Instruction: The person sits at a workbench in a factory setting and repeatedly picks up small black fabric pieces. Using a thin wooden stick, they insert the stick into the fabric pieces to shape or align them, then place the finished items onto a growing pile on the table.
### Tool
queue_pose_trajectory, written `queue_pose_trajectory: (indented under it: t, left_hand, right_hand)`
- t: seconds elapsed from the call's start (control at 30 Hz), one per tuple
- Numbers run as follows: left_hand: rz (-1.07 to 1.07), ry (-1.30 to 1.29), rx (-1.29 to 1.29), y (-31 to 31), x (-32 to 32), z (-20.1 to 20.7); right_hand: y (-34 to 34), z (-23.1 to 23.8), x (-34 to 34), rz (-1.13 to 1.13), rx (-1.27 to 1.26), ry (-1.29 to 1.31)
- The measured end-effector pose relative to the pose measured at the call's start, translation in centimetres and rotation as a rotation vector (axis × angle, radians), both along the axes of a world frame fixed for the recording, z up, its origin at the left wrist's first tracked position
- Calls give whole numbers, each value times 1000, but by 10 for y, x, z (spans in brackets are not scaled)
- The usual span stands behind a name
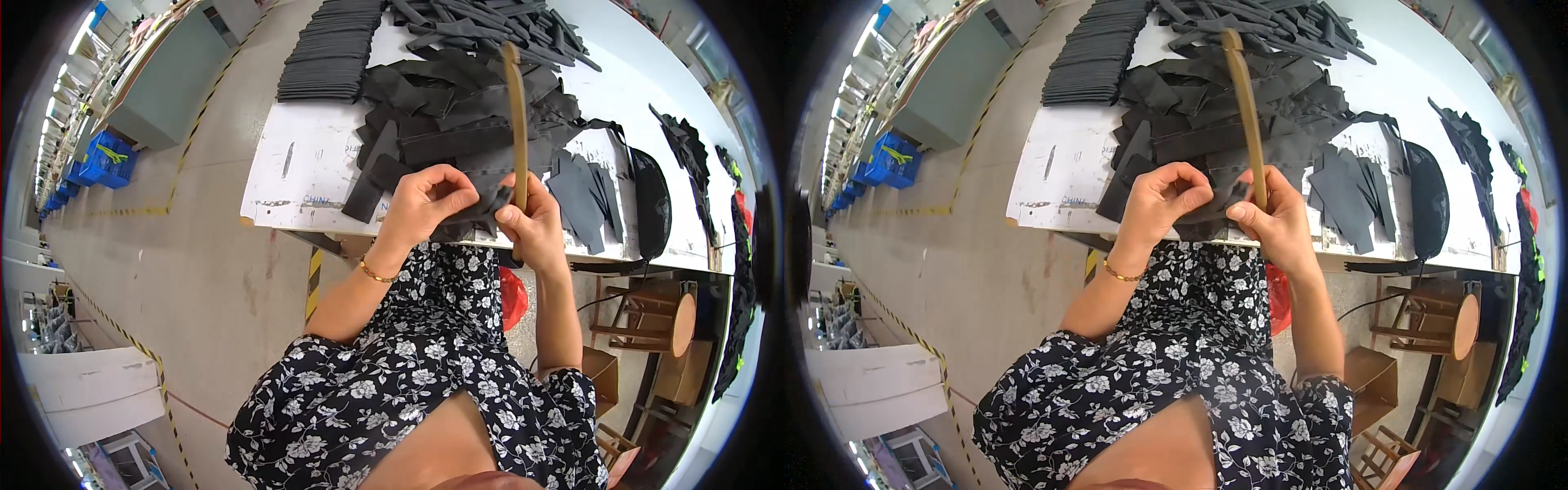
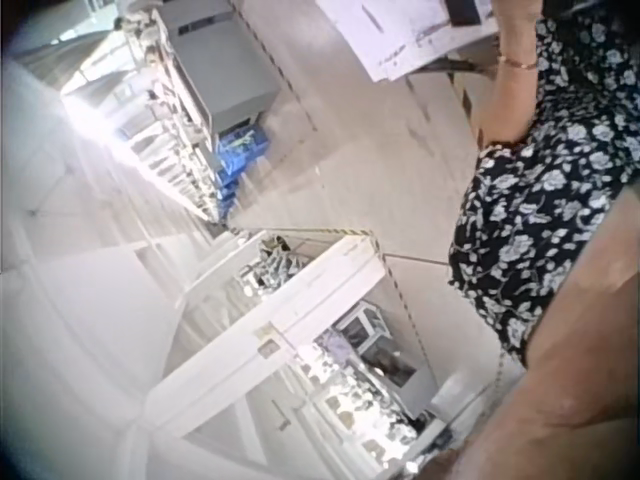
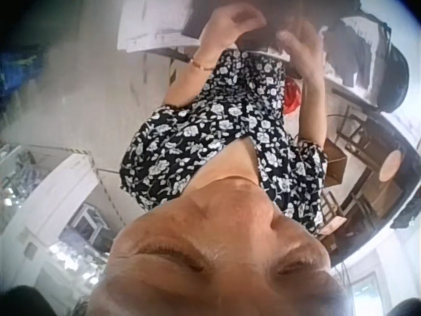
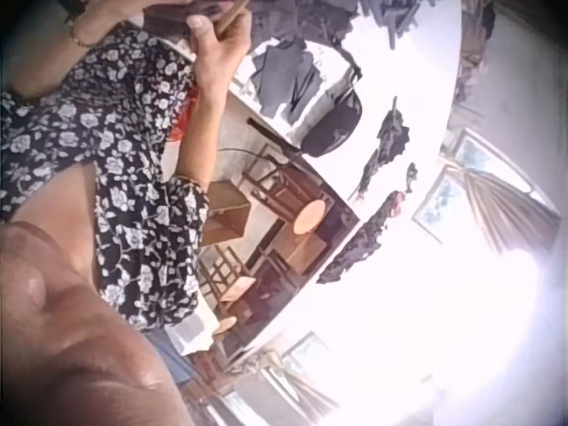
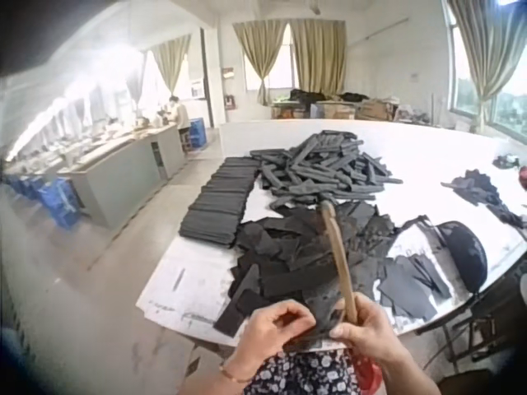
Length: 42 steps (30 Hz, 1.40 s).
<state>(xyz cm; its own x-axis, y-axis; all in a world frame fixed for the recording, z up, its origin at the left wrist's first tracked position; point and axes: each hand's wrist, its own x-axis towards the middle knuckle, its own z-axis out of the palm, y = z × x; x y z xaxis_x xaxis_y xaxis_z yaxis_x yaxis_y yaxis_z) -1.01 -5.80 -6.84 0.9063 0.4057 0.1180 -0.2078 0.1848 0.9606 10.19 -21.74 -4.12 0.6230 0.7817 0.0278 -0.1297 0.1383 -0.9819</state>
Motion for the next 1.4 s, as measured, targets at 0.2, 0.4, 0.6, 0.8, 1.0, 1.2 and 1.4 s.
queue_pose_trajectory:
  t: [0.2,0.4,0.6,0.8,1.0,1.2,1.4]
  left_hand:
    - [234,-67,71,-15,7,-21]
    - [137,-197,70,-18,8,-17]
    - [245,-51,-232,-24,10,-2]
    - [466,-121,411,-22,7,-2]
    - [487,-58,398,-30,8,-7]
    - [524,-12,266,-31,4,-16]
    - [234,-24,114,-30,5,-27]
  right_hand:
    - [9,-36,-10,-97,79,70]
    - [3,-41,-11,-115,-9,-205]
    - [6,-31,-19,-64,87,-172]
    - [4,-12,-25,-206,113,-306]
    - [7,-11,-14,-140,165,-205]
    - [-1,-9,6,-63,541,144]
    - [12,-23,-18,-130,130,-159]
